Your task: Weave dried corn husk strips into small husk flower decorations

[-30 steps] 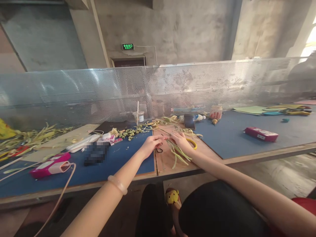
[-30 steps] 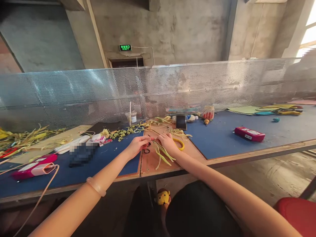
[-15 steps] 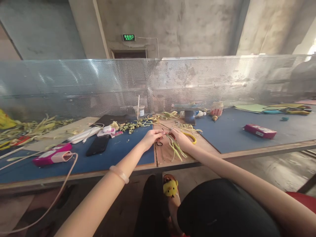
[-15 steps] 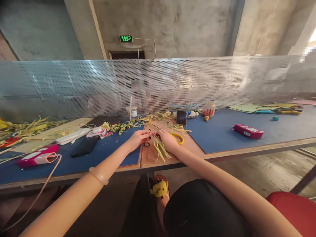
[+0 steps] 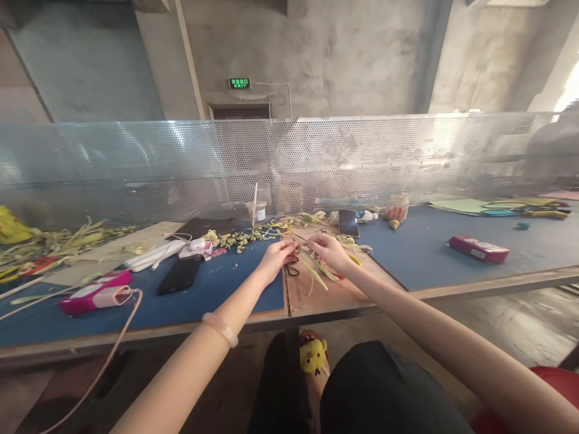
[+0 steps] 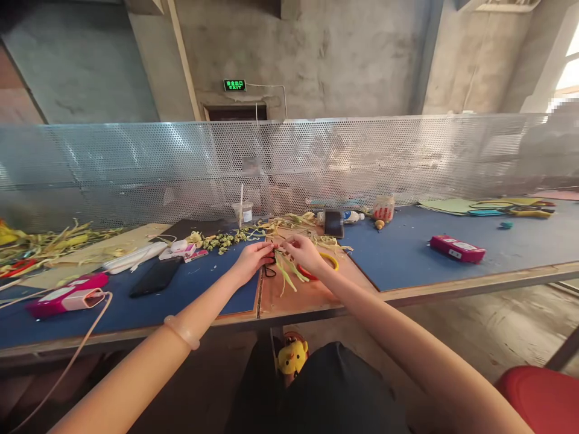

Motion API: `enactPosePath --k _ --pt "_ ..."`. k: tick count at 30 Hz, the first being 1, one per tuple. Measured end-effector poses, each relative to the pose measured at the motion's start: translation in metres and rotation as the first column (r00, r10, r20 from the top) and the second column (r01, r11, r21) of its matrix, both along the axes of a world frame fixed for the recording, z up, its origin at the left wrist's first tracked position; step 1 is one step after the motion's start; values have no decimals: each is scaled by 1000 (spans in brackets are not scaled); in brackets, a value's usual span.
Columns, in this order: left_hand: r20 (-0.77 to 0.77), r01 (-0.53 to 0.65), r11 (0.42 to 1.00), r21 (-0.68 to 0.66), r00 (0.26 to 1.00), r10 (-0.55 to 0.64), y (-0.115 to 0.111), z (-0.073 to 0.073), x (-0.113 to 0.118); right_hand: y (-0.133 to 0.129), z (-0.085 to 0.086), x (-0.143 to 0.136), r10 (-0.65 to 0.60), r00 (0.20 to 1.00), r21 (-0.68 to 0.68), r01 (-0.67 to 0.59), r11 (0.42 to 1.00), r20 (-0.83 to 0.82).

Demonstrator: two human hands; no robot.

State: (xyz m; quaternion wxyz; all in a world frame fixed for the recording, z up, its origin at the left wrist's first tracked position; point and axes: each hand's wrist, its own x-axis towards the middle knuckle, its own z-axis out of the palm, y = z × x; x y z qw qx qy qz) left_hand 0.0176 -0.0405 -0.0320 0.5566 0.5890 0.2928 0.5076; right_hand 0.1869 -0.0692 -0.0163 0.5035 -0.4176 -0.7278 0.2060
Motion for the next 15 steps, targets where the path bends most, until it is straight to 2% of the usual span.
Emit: enactPosePath --k 4,7,12,15 --pt "75 -109 994 3 991 108 4 1 -2 37 6 -15 -29 988 -147 7 989 -149" --pt "125 -189 982 -2 974 188 7 1 -4 55 -1 -22 -31 973 -230 -23 973 -229" --pt "153 -240 971 -3 959 237 10 3 -4 57 -21 -18 128 946 -270 -212 939 -296" --pt "145 -246 969 6 959 243 9 3 -3 51 -24 -15 226 922 -267 -313 911 -313"
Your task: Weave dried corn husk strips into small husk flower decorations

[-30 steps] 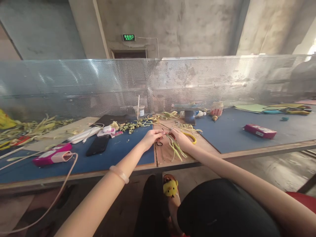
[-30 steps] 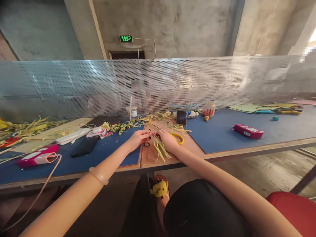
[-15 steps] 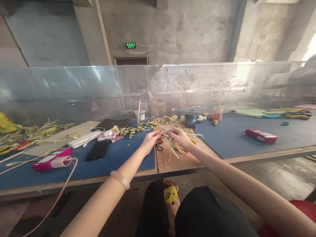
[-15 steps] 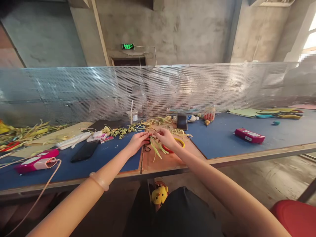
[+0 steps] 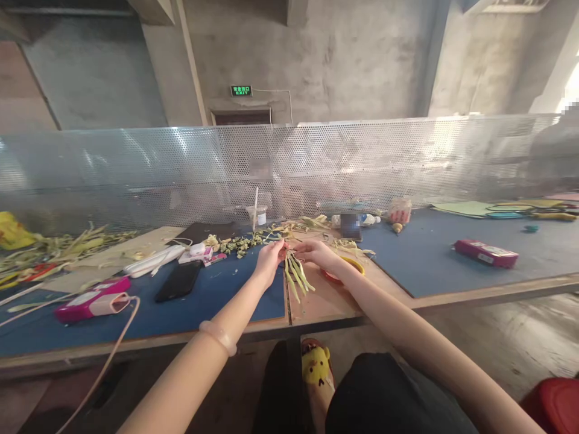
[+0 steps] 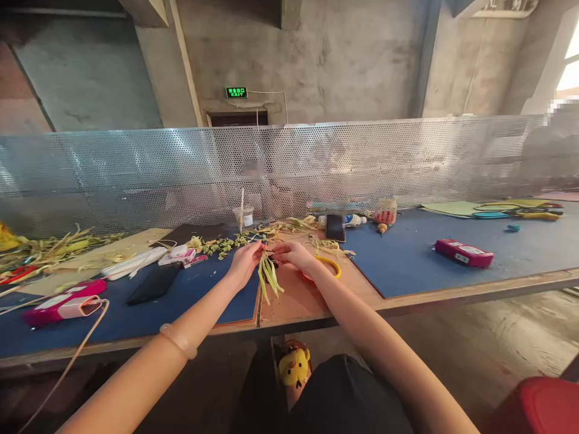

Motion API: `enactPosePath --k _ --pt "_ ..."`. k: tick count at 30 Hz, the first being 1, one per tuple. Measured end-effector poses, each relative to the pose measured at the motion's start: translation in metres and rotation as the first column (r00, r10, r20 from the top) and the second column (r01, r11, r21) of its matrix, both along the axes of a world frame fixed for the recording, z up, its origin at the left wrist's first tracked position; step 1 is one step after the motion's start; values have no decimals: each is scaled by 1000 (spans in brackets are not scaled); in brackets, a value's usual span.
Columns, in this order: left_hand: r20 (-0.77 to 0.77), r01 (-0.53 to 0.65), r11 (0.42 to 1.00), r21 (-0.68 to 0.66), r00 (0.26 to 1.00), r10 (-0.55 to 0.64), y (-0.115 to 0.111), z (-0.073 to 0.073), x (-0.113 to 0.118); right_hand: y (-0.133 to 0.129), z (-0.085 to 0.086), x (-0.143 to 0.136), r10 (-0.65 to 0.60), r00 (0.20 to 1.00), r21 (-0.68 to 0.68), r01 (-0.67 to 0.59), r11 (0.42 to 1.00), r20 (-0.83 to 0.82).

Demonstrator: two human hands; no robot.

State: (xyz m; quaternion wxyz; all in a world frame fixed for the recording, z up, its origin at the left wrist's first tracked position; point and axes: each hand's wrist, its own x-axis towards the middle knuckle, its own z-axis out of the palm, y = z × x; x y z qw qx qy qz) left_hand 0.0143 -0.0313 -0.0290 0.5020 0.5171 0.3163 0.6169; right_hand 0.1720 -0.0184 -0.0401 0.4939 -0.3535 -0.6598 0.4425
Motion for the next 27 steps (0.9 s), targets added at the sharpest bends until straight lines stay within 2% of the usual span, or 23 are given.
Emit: enactPosePath --k 4,13,20,27 --pt "-65 26 1000 16 998 -25 1 -2 0 -7 5 -3 38 998 36 -36 999 -44" --pt "-274 -19 993 116 960 50 4 -8 -5 -7 5 -8 -51 986 48 59 997 -156" --pt "-292 -67 989 136 951 104 7 -8 -8 -9 2 -10 13 977 -28 -19 999 -214" --pt "-304 -86 984 154 944 130 5 -5 -6 -12 4 -10 -44 978 -6 43 999 -202"
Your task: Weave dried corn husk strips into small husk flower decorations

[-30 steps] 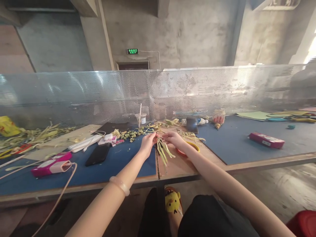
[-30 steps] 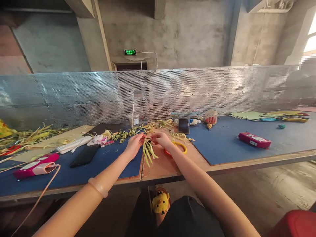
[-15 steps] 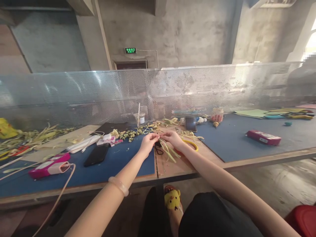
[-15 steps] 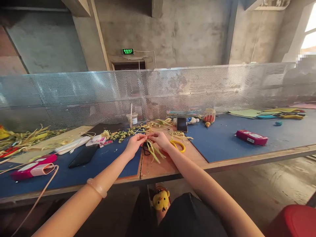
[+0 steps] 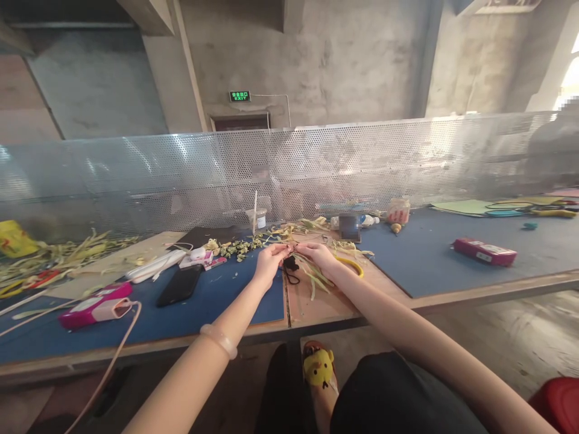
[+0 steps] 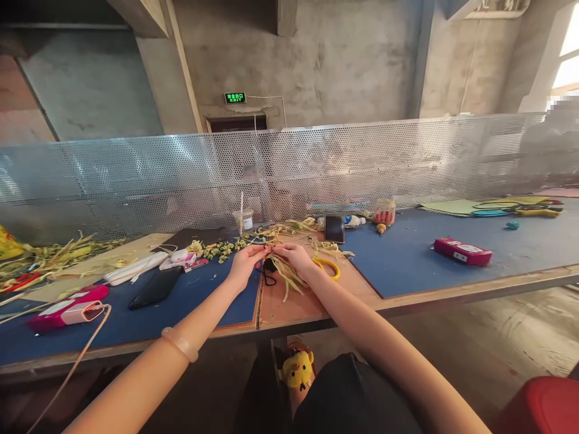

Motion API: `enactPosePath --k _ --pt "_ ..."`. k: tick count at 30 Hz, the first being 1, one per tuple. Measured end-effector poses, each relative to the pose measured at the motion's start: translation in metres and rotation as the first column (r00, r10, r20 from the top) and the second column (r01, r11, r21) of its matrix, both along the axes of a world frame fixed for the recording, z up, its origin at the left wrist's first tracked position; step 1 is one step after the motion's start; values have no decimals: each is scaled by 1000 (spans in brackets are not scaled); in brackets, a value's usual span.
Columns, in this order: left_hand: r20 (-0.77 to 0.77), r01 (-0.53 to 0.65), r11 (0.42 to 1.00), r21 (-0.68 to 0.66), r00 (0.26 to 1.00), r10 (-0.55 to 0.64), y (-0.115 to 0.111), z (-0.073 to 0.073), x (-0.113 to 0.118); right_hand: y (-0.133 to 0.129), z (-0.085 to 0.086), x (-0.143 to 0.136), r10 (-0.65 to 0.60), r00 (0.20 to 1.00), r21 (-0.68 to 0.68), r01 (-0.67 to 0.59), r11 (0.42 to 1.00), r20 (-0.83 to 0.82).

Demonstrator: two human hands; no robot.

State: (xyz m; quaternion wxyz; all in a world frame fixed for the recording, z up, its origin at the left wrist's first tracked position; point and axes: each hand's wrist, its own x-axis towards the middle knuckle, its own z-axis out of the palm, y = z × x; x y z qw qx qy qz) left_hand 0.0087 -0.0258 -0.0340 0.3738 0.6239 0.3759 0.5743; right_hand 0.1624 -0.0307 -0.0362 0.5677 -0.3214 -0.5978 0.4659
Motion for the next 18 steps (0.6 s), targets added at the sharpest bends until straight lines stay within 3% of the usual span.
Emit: enactPosePath --k 7,14,18 --pt "-67 -85 995 45 994 88 -1 0 -1 -3 2 -8 -187 973 162 164 973 135" --pt "-140 -164 970 178 972 190 1 -2 -2 -10 1 -15 -421 878 323 340 883 229" --pt "-134 -146 969 201 975 175 -3 1 -1 -11 -2 -17 -489 838 388 377 841 244"
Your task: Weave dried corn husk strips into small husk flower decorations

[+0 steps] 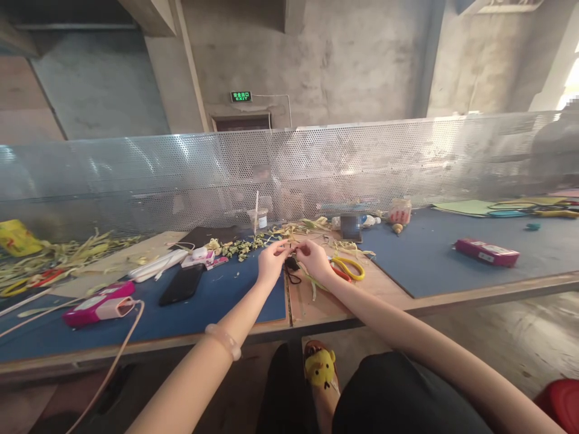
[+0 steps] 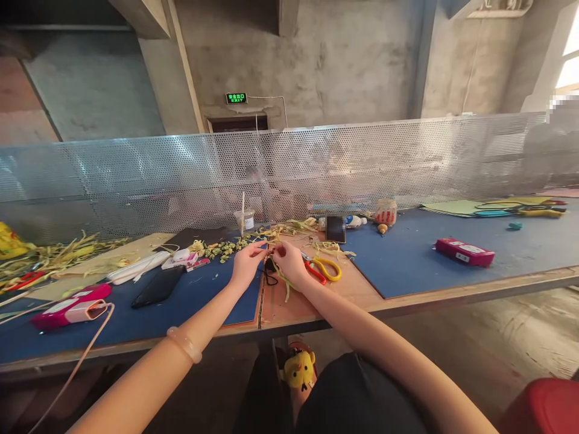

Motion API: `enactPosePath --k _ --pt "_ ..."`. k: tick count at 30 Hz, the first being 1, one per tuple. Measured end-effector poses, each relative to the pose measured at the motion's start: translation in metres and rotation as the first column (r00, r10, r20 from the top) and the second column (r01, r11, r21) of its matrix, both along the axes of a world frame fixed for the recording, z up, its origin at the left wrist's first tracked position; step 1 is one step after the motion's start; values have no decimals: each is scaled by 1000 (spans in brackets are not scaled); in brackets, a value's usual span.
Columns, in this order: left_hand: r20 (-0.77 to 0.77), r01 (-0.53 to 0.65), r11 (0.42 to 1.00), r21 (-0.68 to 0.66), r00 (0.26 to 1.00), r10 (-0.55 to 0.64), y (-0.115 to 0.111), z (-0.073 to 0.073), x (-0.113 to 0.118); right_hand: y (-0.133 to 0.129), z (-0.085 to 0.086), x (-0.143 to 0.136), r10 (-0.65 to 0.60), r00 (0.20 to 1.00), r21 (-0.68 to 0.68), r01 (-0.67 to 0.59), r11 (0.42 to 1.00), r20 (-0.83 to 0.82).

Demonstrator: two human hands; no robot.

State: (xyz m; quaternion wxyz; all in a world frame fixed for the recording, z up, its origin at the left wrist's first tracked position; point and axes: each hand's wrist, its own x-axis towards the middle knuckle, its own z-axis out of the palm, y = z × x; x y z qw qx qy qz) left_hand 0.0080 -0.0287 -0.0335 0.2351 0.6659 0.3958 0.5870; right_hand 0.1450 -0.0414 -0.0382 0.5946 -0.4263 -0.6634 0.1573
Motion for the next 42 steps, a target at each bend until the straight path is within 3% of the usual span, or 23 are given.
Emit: enactPosePath --k 18,28,42 --pt "2 74 997 -13 997 -74 -5 2 3 -4 1 0 -38 995 108 28 994 93" --pt "-7 46 997 64 999 -45 -4 3 2 -5 3 -1 -39 995 137 26 990 97" --pt "66 178 982 -61 983 -174 -1 1 3 -3 2 2 -35 977 247 -19 969 212"
